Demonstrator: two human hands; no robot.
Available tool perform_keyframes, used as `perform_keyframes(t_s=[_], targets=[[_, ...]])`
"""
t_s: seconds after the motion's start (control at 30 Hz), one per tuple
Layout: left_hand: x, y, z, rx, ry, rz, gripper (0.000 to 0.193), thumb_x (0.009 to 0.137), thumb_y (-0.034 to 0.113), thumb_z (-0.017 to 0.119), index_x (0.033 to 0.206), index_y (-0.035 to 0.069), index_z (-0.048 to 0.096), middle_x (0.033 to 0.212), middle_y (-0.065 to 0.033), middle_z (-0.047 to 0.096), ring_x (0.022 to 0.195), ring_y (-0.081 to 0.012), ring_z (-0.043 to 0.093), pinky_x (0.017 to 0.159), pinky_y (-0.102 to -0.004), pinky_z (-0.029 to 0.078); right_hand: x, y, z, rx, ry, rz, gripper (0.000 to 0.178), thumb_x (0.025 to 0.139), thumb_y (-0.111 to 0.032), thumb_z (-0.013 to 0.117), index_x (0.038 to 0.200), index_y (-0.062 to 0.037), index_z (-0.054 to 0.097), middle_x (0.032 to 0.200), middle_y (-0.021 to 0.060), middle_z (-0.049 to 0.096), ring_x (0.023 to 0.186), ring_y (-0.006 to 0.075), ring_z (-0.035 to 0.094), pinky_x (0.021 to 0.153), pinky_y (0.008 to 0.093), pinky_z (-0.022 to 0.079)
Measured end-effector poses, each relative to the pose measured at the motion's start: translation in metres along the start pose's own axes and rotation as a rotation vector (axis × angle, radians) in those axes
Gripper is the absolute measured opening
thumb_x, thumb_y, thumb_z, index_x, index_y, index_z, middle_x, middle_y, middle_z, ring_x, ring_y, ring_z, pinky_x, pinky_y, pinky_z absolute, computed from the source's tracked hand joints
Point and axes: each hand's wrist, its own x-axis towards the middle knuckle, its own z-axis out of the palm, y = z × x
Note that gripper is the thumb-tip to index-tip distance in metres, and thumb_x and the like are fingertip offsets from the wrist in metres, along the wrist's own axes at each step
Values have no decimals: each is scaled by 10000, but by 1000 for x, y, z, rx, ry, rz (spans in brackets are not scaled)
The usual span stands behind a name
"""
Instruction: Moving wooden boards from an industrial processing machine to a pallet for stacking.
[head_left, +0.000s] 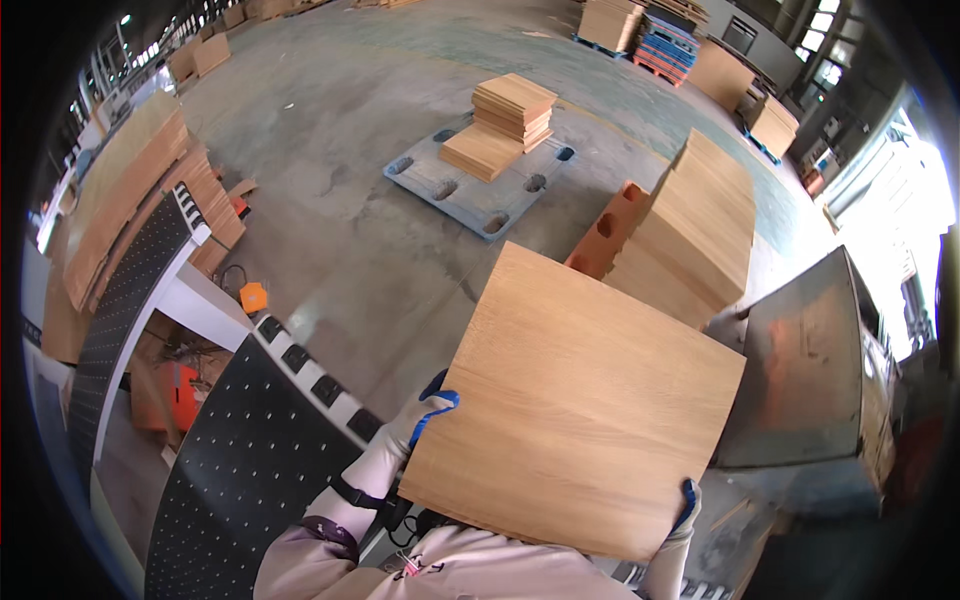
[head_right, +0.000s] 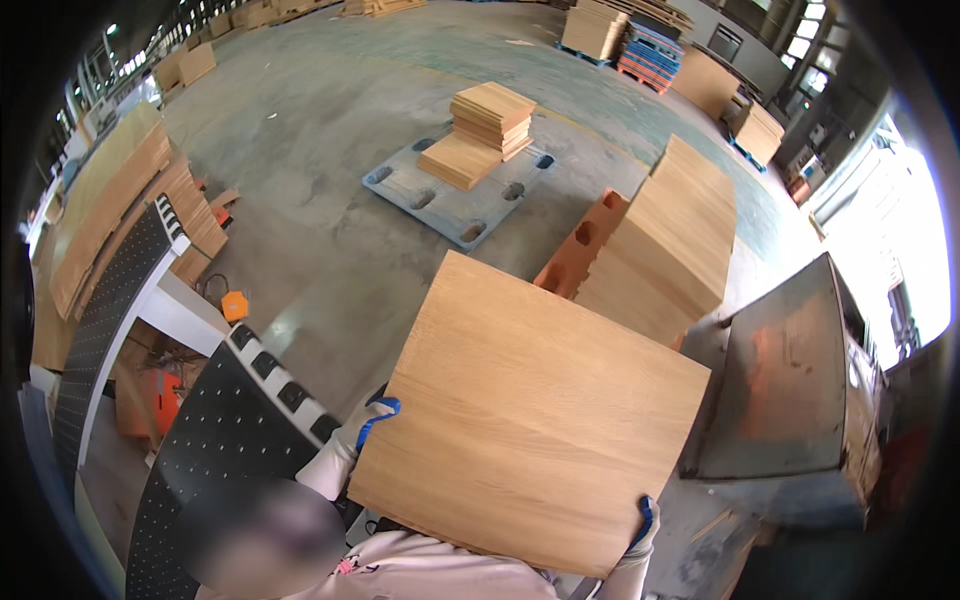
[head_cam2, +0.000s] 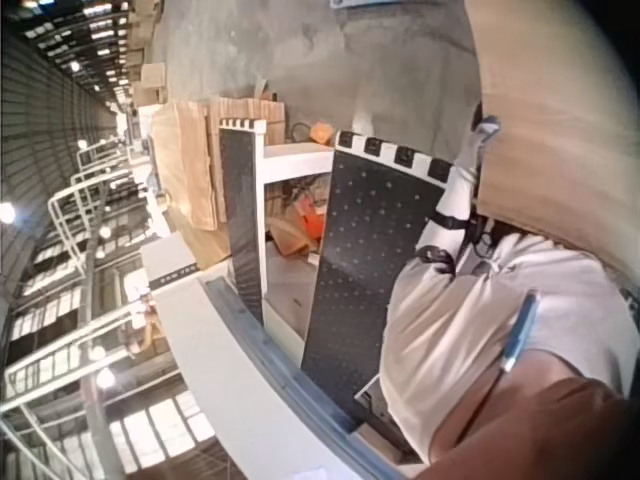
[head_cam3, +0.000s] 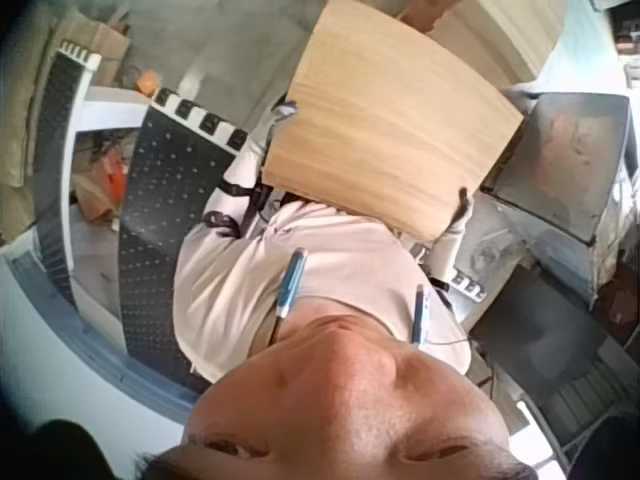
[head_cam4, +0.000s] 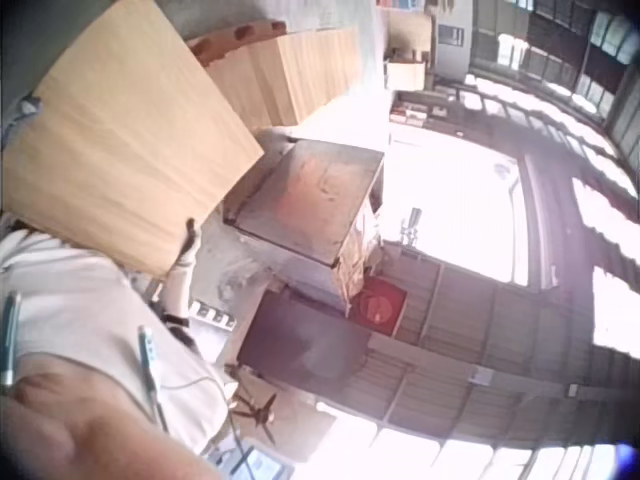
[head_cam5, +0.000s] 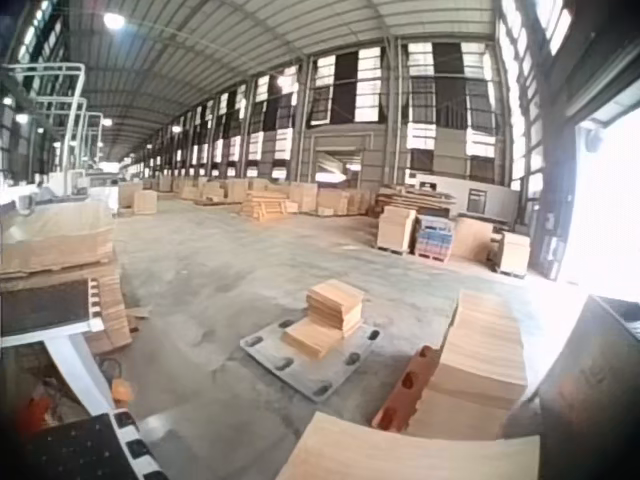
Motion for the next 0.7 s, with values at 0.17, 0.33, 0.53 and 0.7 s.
perform_keyframes(t_s=[0.17,0.33,0.53,0.7], targets=[[96,50,-14,-110,149,-1,534,839,120,586,1349,31,456,872,66,480,816,-47,495,814,-226,441,143,-47,70,-25,-46,163,659,822,-354,617,1373,-32,451,1268,164,581,1139,322,577,983,471,476],[189,90,-54,-111,216,106,561,826,182,612,1344,25,462,980,24,543,911,-101,548,853,-275,463,297,-71,136,-77,-29,271,602,832,-310,602,1356,-44,477,1222,172,602,1077,323,599,915,472,505],[298,170,-87,-118,386,160,611,808,249,615,1350,10,465,1227,-126,590,1112,-258,586,945,-393,484,505,-66,224,-214,-176,381,512,863,-333,611,1263,-22,538,1140,159,642,998,289,636,864,433,533],[374,252,-111,-194,466,115,624,818,270,572,1373,12,449,1294,-181,568,1153,-322,577,973,-454,476,614,-68,327,-227,-164,532,463,873,-312,605,1220,-7,573,1087,147,665,960,266,653,850,417,538]])
